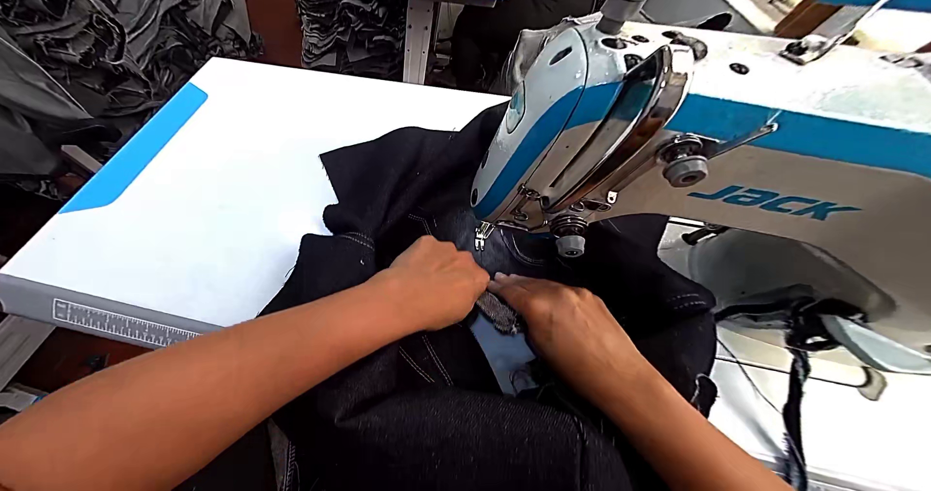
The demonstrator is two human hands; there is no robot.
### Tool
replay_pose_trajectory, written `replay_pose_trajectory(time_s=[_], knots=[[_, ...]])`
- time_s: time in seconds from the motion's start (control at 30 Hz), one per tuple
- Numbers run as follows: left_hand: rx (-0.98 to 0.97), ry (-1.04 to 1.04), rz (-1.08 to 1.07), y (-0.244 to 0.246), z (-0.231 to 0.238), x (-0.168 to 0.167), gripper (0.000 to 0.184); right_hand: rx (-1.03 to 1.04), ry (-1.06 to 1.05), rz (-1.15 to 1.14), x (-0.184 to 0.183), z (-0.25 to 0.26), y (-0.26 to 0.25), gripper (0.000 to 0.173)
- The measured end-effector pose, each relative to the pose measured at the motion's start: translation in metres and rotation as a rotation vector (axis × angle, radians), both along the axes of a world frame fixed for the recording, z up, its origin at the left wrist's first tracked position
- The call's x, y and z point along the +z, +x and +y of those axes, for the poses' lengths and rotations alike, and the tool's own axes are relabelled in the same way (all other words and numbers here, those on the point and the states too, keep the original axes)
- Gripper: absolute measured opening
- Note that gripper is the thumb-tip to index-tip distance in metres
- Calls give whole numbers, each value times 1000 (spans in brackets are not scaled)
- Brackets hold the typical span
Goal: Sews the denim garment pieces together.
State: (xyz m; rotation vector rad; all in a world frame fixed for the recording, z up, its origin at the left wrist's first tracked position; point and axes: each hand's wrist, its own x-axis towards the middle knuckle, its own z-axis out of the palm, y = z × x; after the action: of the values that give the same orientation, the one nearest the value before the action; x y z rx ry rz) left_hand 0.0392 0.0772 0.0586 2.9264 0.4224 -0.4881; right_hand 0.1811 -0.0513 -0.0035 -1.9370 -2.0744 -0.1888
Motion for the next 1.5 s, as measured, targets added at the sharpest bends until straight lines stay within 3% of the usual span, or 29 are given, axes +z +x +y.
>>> replay_pose_trajectory(time_s=[0.13, 0.27, 0.33, 0.5, 0.93, 1.07, 1.13, 1.3, 1.37, 1.5], knots=[[-21, 55, -36, 8, 13, -6, 22, -1, -5, -30, 0, 17, 10, 28], [-317, 272, -470, -12, 18, -49, 15, 29, -16, -141, -8, 7, 8, 38], [-364, 278, -566, -22, 17, -57, 18, 10, -31, -155, -10, 1, 6, 41], [-200, 181, -450, -26, 13, -53, 29, -49, -112, -155, -3, 1, 1, 43], [-77, 120, -200, -4, 28, -33, 37, -81, -83, -136, -4, 23, 9, 40], [-115, 114, -226, -3, 38, -35, 34, -99, -88, -114, -5, 27, 11, 40], [-171, 130, -307, -5, 41, -41, 30, -51, -22, -99, -10, 25, 15, 37], [-532, 191, -819, -19, 57, -67, 18, 241, 229, 27, -16, 23, 28, 25], [-513, 142, -904, -22, 59, -70, 21, 236, 244, 74, -18, 27, 29, 24], [-286, -34, -947, -20, 61, -65, 17, 269, 268, 80, -20, 37, 35, 20]])
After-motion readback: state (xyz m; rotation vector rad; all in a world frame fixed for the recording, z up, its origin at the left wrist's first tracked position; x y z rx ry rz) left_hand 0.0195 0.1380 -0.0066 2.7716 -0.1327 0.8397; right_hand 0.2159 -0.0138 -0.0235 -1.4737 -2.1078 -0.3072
